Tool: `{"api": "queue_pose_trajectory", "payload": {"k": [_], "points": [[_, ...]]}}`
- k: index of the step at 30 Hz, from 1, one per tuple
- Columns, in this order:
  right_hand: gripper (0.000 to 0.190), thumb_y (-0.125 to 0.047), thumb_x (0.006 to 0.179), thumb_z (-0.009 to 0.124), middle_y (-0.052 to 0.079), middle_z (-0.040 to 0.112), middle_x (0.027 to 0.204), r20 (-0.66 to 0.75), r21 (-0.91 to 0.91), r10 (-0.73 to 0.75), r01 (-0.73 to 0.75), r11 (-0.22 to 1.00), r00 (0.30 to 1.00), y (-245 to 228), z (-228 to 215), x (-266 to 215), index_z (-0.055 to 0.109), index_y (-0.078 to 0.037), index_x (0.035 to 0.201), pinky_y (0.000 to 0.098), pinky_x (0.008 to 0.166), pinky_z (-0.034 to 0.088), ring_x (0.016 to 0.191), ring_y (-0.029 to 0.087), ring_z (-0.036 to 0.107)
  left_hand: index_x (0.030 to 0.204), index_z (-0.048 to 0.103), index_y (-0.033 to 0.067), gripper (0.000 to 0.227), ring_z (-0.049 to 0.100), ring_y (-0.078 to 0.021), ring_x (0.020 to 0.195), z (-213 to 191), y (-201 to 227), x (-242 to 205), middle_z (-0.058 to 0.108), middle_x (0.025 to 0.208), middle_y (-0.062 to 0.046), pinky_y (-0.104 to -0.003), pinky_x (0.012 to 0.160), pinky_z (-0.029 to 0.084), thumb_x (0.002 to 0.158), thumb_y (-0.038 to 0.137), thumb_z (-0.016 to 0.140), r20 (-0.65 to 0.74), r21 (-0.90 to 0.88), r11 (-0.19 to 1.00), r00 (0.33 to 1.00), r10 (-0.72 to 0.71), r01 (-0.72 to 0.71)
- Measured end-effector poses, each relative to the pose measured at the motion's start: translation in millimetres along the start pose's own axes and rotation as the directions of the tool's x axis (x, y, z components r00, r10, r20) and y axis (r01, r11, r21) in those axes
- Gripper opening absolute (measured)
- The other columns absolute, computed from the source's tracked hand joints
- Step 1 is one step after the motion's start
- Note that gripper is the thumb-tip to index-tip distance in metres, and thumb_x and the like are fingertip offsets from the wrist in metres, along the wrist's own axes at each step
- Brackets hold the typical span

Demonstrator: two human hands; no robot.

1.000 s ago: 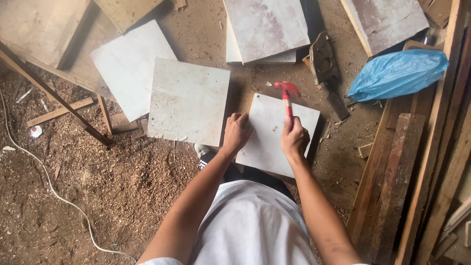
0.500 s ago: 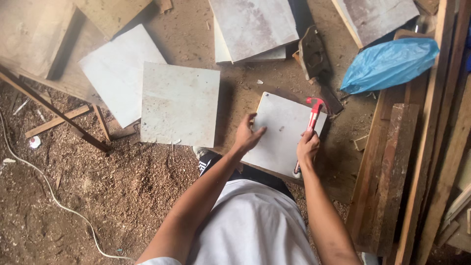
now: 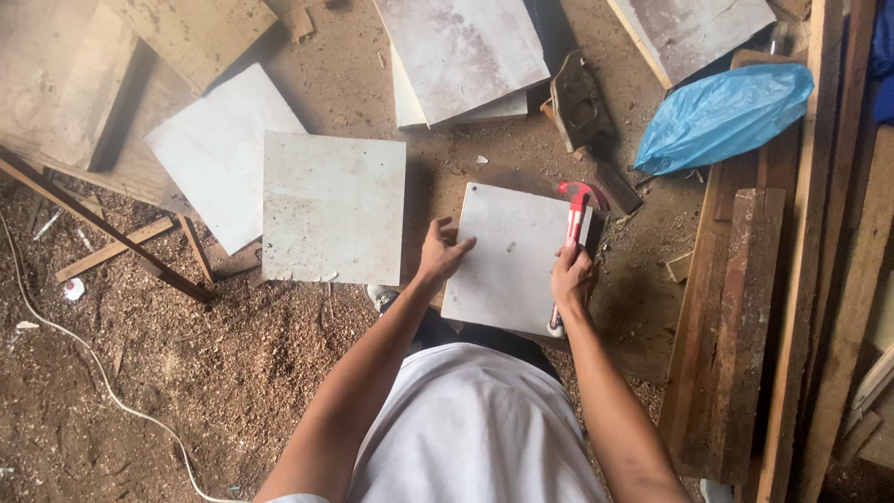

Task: The person retrieves nails from a blue plastic bag and uses a hammer to fasten nails into square white panels. They align a panel with a wooden frame and secure it by hammering nails into the corners, repeating the process for multiple panels.

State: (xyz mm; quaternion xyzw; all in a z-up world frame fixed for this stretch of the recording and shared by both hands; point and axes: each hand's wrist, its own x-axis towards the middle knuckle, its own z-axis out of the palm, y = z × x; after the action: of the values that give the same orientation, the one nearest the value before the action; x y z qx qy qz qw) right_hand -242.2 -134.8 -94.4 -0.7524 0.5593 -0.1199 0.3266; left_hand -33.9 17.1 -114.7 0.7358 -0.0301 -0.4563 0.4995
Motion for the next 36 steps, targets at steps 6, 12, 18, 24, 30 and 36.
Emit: {"api": "queue_pose_trajectory", "payload": {"k": [6, 12, 18, 24, 30, 36], "points": [[0.036, -0.029, 0.108, 0.046, 0.015, 0.072, 0.077, -0.022, -0.043, -0.195, 0.194, 0.980, 0.981, -45, -12, -10, 0.069, -0.004, 0.095, 0.0470, 0.060, 0.052, 0.068, 0.036, 0.071, 0.128, 0.068, 0.0125, 0.057, 0.060, -0.0357, 0.116, -10, 7, -18, 0.063, 0.125, -0.015, -0.041, 0.099, 0.050, 0.075, 0.021, 0.085, 0.043, 0.529, 0.718, 0.859, 0.510, -0.453], [0.030, -0.029, 0.111, 0.049, 0.017, 0.070, 0.080, -0.030, 0.023, -0.495, 0.496, 0.868, 0.868, -80, -29, -13, 0.062, -0.003, 0.102, 0.0474, 0.060, 0.051, 0.070, 0.039, 0.070, 0.134, 0.066, 0.0143, 0.057, 0.060, -0.0333, 0.103, -21, 13, -28, 0.064, 0.118, -0.013, -0.041, 0.094, 0.050, 0.080, 0.023, 0.083, 0.204, 0.661, 0.492, 0.767, 0.608, -0.566], [0.030, -0.032, 0.106, 0.050, 0.020, 0.068, 0.074, 0.021, 0.018, -0.512, 0.511, 0.859, 0.859, -98, 2, -17, 0.060, -0.004, 0.100, 0.0511, 0.056, 0.052, 0.062, 0.041, 0.068, 0.133, 0.067, 0.0104, 0.055, 0.059, -0.0330, 0.104, -23, 6, -29, 0.066, 0.118, -0.012, -0.041, 0.095, 0.049, 0.082, 0.024, 0.082, 0.166, 0.615, 0.524, 0.746, 0.645, -0.589], [0.031, -0.035, 0.105, 0.053, 0.025, 0.067, 0.071, 0.217, -0.238, -0.303, 0.351, 0.906, 0.928, -113, 21, -5, 0.060, -0.006, 0.097, 0.0591, 0.059, 0.049, 0.067, 0.050, 0.065, 0.128, 0.071, 0.0125, 0.049, 0.059, -0.0337, 0.106, -22, 2, -30, 0.066, 0.118, -0.012, -0.041, 0.097, 0.049, 0.081, 0.022, 0.082, 0.169, 0.598, 0.524, 0.735, 0.657, -0.606], [0.029, -0.031, 0.107, 0.052, 0.024, 0.065, 0.067, 0.163, -0.158, -0.309, 0.334, 0.929, 0.937, -116, 6, -10, 0.059, -0.005, 0.096, 0.0569, 0.061, 0.048, 0.067, 0.048, 0.065, 0.133, 0.067, 0.0087, 0.057, 0.058, -0.0362, 0.112, -24, 7, -30, 0.063, 0.125, -0.017, -0.043, 0.099, 0.048, 0.079, 0.021, 0.083, 0.115, 0.550, 0.599, 0.764, 0.635, -0.581], [0.024, -0.023, 0.108, 0.052, 0.018, 0.065, 0.071, -0.055, 0.054, -0.502, 0.505, 0.861, 0.863, -109, -4, -27, 0.058, -0.003, 0.096, 0.0505, 0.058, 0.049, 0.066, 0.043, 0.067, 0.129, 0.066, 0.0011, 0.060, 0.057, -0.0380, 0.114, -20, 1, -30, 0.061, 0.127, -0.019, -0.043, 0.100, 0.048, 0.075, 0.019, 0.085, 0.085, 0.570, 0.608, 0.776, 0.625, -0.552]]}}
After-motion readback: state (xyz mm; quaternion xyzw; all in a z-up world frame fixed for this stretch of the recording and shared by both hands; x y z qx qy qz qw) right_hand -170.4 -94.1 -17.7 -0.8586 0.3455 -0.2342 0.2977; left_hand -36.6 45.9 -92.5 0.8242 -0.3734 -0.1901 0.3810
